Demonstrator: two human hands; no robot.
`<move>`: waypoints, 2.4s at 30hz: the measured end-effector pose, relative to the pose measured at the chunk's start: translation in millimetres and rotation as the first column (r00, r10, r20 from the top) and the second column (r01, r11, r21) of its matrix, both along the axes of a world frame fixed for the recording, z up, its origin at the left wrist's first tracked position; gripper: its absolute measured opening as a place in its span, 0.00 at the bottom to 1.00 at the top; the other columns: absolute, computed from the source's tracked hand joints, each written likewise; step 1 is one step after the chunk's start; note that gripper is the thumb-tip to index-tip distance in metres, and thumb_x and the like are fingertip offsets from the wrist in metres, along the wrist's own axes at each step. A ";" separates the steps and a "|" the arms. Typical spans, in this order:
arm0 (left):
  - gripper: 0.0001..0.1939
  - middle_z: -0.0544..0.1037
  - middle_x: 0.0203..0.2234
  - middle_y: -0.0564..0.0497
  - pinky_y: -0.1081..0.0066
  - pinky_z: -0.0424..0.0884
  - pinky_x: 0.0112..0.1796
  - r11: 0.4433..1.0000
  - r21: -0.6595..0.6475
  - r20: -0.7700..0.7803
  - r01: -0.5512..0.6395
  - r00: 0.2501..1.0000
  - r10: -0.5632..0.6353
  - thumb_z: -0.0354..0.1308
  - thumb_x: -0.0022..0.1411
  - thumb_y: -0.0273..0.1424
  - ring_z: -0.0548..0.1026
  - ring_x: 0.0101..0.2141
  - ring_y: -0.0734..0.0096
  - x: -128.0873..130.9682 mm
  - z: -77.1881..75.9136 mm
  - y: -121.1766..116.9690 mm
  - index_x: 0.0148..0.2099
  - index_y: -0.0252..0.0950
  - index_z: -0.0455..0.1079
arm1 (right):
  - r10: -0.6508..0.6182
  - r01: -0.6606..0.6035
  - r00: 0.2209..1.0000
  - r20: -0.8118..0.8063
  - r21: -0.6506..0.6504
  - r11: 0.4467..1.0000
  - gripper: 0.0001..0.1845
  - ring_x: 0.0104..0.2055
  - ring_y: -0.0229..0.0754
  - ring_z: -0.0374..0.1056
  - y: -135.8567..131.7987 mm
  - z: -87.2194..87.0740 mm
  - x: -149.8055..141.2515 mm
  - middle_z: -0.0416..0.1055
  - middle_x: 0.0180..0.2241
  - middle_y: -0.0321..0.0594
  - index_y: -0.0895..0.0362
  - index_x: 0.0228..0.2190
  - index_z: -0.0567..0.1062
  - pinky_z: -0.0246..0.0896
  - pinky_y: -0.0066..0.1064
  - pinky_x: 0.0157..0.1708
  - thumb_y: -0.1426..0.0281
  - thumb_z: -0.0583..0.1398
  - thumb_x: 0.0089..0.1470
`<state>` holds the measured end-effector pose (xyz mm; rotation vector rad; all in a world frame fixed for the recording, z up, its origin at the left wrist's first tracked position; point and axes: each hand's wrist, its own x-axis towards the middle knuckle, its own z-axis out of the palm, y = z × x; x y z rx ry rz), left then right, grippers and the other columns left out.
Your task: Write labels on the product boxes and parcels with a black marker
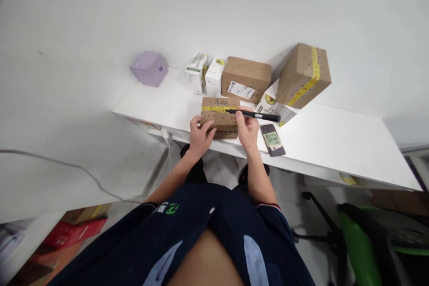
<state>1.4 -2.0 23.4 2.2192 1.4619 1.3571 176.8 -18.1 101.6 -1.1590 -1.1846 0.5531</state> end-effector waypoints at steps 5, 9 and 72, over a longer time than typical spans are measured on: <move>0.14 0.71 0.52 0.38 0.53 0.69 0.53 0.998 0.066 -0.122 0.000 0.992 0.008 0.55 0.67 0.37 0.69 0.52 0.52 3.2 3.2 2.8 0.50 0.39 0.75 | 0.098 -0.095 0.981 0.167 -0.025 0.995 0.16 0.37 0.40 0.69 24.0 -6.8 -10.9 0.71 0.38 0.39 0.52 0.41 0.71 0.69 0.34 0.39 0.55 0.58 0.58; 0.14 0.72 0.51 0.38 0.52 0.70 0.52 0.997 0.078 -0.126 0.000 0.992 0.010 0.56 0.67 0.37 0.70 0.51 0.51 3.1 1.8 3.8 0.50 0.40 0.76 | 0.100 -0.092 0.989 0.113 -0.076 0.993 0.13 0.30 0.38 0.66 35.2 -20.0 -16.9 0.71 0.33 0.36 0.52 0.40 0.71 0.68 0.33 0.33 0.58 0.59 0.56; 0.15 0.73 0.49 0.38 0.56 0.67 0.54 0.994 0.105 -0.078 -0.003 0.997 0.011 0.56 0.67 0.40 0.71 0.52 0.56 3.3 -15.3 11.5 0.47 0.38 0.76 | -0.206 0.159 0.947 -0.246 -0.200 0.967 0.21 0.14 0.32 0.56 8.7 -39.7 40.2 0.61 0.14 0.29 0.53 0.22 0.64 0.48 0.23 0.14 0.52 0.57 0.57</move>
